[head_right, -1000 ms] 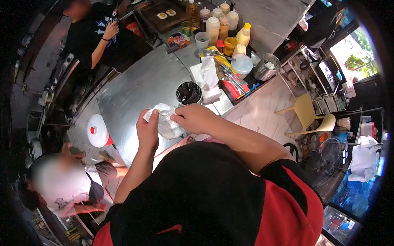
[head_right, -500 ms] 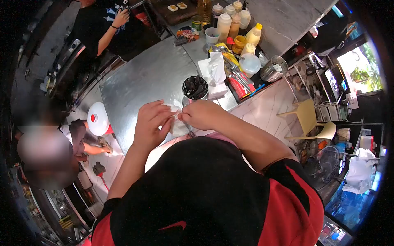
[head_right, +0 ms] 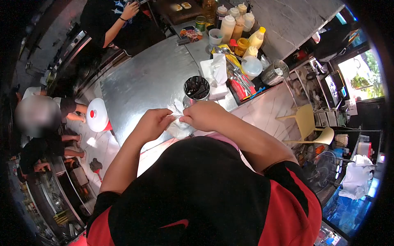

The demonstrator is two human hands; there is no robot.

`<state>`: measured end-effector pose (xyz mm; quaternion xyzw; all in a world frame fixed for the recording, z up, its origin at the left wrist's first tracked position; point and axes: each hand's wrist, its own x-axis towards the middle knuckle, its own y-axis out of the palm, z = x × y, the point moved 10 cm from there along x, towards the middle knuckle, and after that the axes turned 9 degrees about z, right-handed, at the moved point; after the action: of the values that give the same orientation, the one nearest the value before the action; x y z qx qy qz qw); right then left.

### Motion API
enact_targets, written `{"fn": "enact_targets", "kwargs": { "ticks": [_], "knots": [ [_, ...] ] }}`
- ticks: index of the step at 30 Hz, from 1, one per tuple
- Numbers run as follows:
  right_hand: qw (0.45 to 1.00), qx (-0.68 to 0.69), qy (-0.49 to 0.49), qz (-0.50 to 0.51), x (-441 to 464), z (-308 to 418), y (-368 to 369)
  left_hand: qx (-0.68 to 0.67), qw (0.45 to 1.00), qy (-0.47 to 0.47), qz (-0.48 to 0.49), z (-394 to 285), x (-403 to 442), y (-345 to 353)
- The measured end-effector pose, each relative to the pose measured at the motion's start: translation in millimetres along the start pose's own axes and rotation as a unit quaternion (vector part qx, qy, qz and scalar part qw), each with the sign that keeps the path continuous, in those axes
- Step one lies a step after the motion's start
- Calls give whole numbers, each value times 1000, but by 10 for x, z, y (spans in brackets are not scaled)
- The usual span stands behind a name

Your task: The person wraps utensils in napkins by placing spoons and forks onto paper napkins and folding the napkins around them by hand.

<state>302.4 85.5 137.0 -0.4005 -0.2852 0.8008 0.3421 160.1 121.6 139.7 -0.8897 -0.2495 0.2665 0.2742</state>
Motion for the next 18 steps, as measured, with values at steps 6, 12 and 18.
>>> {"fn": "enact_targets", "kwargs": {
  "ticks": [6,12,18],
  "knots": [
    [990,1,-43,-133,-72,166,-141,-27,999,-2,-44,194,99,67],
    [986,-48,-68,-143,151,151,61,-4,998,33,-62,243,173,89],
    [990,24,-83,-110,290,-5,80,29,993,53,-97,153,146,-17]
  ]
}}
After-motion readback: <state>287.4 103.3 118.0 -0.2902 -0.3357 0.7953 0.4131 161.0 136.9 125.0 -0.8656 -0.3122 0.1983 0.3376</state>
